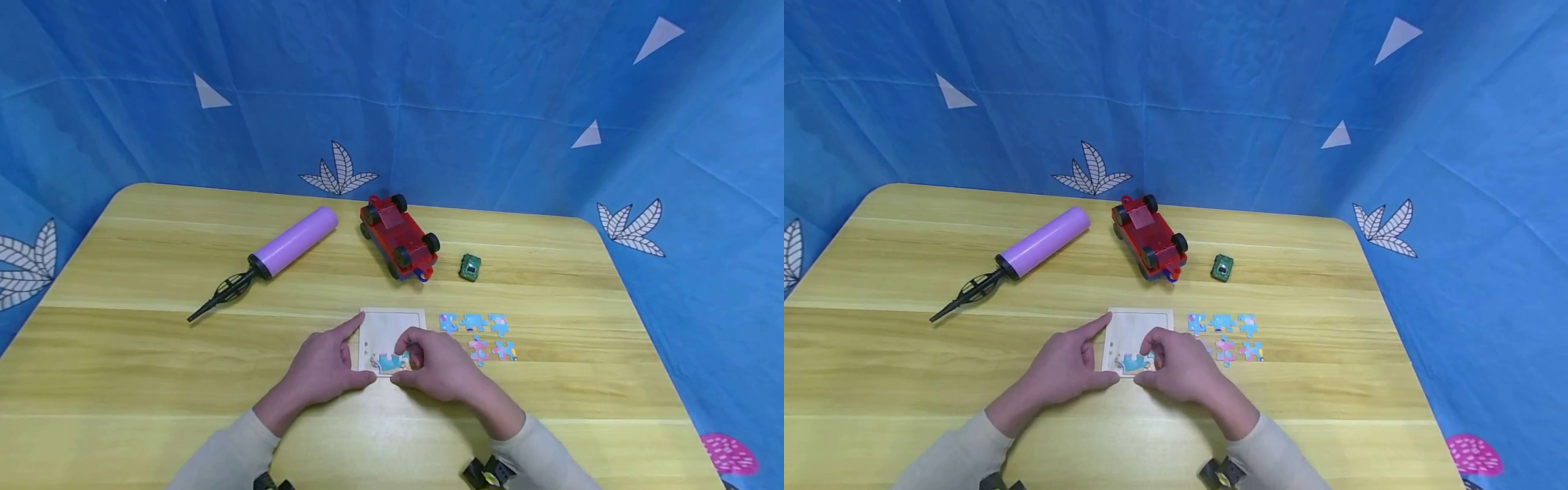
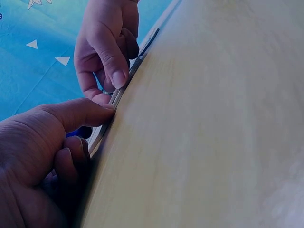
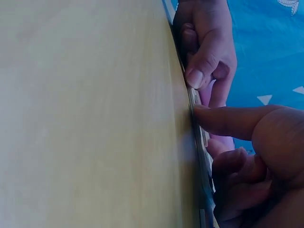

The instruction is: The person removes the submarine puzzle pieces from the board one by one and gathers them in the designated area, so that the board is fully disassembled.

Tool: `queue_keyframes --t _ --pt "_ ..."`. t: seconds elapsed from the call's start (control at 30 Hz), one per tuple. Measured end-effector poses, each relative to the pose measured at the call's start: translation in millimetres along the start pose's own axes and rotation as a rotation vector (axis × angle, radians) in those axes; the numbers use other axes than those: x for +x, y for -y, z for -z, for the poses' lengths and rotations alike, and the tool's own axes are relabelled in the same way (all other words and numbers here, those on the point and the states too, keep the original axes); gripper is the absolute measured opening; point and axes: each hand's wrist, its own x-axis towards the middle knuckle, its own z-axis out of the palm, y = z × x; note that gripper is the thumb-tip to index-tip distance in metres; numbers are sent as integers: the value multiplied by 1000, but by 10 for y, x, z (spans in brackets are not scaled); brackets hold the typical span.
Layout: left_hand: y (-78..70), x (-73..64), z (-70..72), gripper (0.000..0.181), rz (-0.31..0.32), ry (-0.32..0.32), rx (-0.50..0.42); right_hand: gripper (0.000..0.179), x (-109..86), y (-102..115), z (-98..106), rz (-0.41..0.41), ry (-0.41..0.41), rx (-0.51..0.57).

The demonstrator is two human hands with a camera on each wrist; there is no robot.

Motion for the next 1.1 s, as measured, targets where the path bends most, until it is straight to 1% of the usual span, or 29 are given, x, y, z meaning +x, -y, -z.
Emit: queue_keyframes --t 0.13,0.3,0.53,0.7,0.87,1.1 --pt "-10 -2 5 102 14 9 -4 28 -20 -4 -1 -4 -10 62" --pt "-20 -5 -4 103 28 24 -2 30 -106 -50 28 -8 -53 137" --pt "-11 -5 -4 103 16 14 10 32 -287 -167 132 -58 -110 154" --pt "-17 -6 0 103 21 20 7 33 -391 -278 199 -57 -147 180" --pt "-15 -6 -7 103 21 18 5 33 -478 -370 255 -70 -163 210" --pt "2 -9 -18 102 -8 -14 -1 34 -577 -476 324 -106 -187 205"
